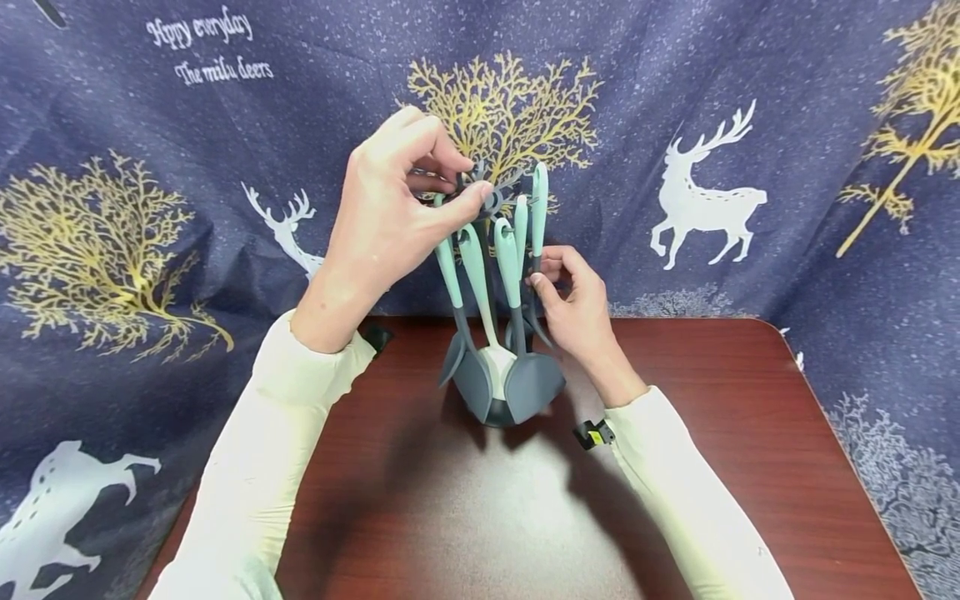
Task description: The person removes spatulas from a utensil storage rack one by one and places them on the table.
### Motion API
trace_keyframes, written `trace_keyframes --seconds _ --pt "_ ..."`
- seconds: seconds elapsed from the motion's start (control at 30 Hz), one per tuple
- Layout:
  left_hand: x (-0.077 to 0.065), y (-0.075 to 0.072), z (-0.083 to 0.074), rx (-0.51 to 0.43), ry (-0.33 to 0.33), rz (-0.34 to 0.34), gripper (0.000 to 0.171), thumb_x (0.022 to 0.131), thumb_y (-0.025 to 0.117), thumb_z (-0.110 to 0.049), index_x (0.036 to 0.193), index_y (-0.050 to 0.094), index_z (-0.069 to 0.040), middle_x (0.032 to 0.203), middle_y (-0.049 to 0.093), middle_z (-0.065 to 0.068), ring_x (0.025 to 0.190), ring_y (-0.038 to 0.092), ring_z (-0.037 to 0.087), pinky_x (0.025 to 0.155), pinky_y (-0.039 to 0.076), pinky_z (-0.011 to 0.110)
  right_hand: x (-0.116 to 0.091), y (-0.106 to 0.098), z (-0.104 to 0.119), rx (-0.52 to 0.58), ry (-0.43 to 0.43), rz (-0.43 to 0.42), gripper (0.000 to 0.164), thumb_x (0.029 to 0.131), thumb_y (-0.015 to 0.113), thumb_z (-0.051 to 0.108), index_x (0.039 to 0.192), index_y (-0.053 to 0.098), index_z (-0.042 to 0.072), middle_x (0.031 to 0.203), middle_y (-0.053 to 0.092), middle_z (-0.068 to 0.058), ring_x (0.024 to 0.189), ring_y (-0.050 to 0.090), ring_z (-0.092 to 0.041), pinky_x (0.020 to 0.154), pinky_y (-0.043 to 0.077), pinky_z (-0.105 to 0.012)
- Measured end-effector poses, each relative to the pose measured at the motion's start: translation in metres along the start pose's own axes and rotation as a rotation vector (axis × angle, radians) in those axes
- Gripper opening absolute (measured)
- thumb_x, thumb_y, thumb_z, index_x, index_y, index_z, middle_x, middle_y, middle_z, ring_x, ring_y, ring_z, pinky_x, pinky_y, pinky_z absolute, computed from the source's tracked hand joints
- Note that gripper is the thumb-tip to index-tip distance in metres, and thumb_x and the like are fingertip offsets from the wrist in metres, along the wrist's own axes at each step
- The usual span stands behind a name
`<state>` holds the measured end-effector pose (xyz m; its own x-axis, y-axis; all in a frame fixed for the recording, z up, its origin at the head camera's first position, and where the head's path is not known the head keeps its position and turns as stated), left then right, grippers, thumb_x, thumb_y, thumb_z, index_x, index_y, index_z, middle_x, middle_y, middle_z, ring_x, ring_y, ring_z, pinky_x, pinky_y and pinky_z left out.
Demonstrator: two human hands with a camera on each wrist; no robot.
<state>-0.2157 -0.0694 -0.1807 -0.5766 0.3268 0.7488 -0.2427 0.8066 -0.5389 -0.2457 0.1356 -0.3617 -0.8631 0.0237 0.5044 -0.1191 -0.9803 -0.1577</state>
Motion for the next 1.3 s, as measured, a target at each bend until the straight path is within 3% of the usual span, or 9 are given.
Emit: trace_keyframes --seconds 0.3,0.63,1.3 --pt "-0.001 0.000 0.000 -0.003 -0.001 -0.001 0.020 0.091 0.083 -0.017 0.090 0.066 -0.007 0.094 0.057 0.006 0.080 0.060 0.010 0.078 0.053 0.022 -0.004 -0.006 -0.004 0.033 -0.014 -0.035 0.022 0.098 0.066 -0.010 0.120 0.065 -0.009 0.098 0.061 -0.010 0.089 0.063 -0.011 0.076 0.053 -0.016" --pt "-0.001 0.000 0.001 -0.012 0.000 -0.007 0.020 0.091 0.083 -0.017 0.090 0.066 -0.006 0.093 0.057 0.006 0.079 0.061 0.010 0.078 0.053 0.022 -0.012 -0.014 -0.008 0.087 -0.022 -0.042 0.023 0.097 0.064 -0.013 0.120 0.063 -0.013 0.094 0.062 -0.004 0.094 0.072 -0.013 0.085 0.060 -0.021" --pt "-0.002 0.001 0.004 -0.025 -0.001 -0.006 0.021 0.092 0.082 -0.018 0.091 0.066 -0.006 0.092 0.055 0.006 0.078 0.059 0.011 0.077 0.052 0.022 -0.029 -0.027 -0.002 0.177 -0.069 -0.065 0.026 0.096 0.066 -0.015 0.121 0.060 -0.018 0.100 0.067 -0.010 0.095 0.073 -0.015 0.085 0.062 -0.027"
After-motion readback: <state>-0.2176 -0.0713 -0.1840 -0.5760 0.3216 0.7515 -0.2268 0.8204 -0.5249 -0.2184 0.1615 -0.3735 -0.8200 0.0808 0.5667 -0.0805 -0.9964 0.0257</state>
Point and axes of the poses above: each hand's wrist, its own x-axis towards the middle knuckle, its own y-axis out of the palm, z = x × y, the point moved 3 cm from there along x, towards the middle knuckle
